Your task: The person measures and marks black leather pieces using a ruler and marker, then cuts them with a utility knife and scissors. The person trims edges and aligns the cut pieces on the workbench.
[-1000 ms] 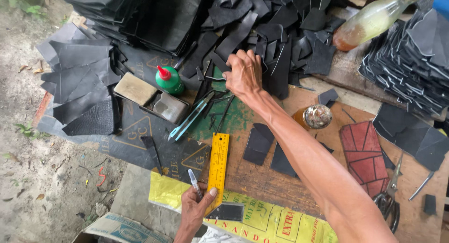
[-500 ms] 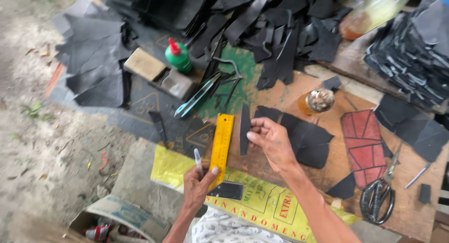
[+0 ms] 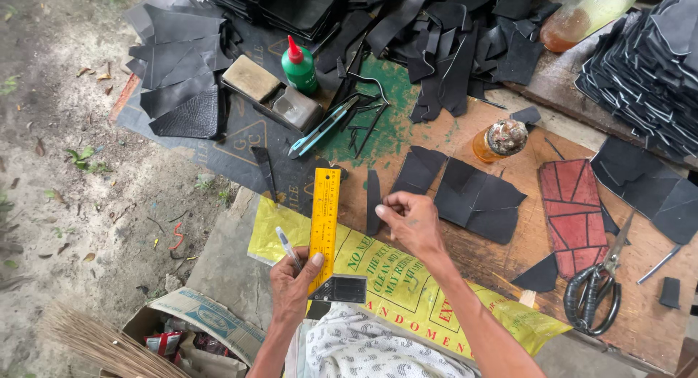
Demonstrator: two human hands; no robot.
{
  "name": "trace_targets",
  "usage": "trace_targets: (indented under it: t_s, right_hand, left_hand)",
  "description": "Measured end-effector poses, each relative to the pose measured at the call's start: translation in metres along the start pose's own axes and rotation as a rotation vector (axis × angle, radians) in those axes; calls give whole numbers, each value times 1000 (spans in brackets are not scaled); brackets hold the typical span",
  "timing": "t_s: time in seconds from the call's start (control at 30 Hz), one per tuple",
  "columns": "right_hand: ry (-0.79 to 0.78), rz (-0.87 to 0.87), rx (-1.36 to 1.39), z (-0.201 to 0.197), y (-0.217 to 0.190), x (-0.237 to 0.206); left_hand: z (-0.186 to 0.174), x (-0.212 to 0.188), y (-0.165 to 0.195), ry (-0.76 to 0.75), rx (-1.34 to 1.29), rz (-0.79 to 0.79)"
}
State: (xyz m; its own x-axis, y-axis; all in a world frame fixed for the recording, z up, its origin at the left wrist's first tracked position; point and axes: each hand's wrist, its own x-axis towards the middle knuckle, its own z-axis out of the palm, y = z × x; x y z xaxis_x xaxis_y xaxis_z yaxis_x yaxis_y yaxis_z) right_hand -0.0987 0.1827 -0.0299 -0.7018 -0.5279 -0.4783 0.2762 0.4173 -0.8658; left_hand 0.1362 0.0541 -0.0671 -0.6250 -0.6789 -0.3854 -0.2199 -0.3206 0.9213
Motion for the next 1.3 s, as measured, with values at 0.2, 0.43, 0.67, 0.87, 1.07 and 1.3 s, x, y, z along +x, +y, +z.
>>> trace_targets:
  t_s: [0.2, 0.43, 0.67, 0.87, 1.07, 1.3]
  right_hand:
    - [162, -133, -115, -1, -19, -14]
    - [200, -337, -357, -25, 10, -70]
    - [265, -763, -491, -3, 19, -60]
    - [182, -808, -525, 13, 4, -50]
    - [123, -703, -519, 15, 0, -44]
    - [206, -776, -537, 19, 4, -37]
  left_hand:
    - [-1, 5, 8, -1, 28, 53]
    - [-2, 4, 7, -1, 12, 57]
    - [2, 5, 10, -14, 1, 62]
    - [2, 3, 8, 15, 68, 75]
    - [8, 4, 1, -1, 48, 27]
    - [13, 4, 5, -17, 68, 29]
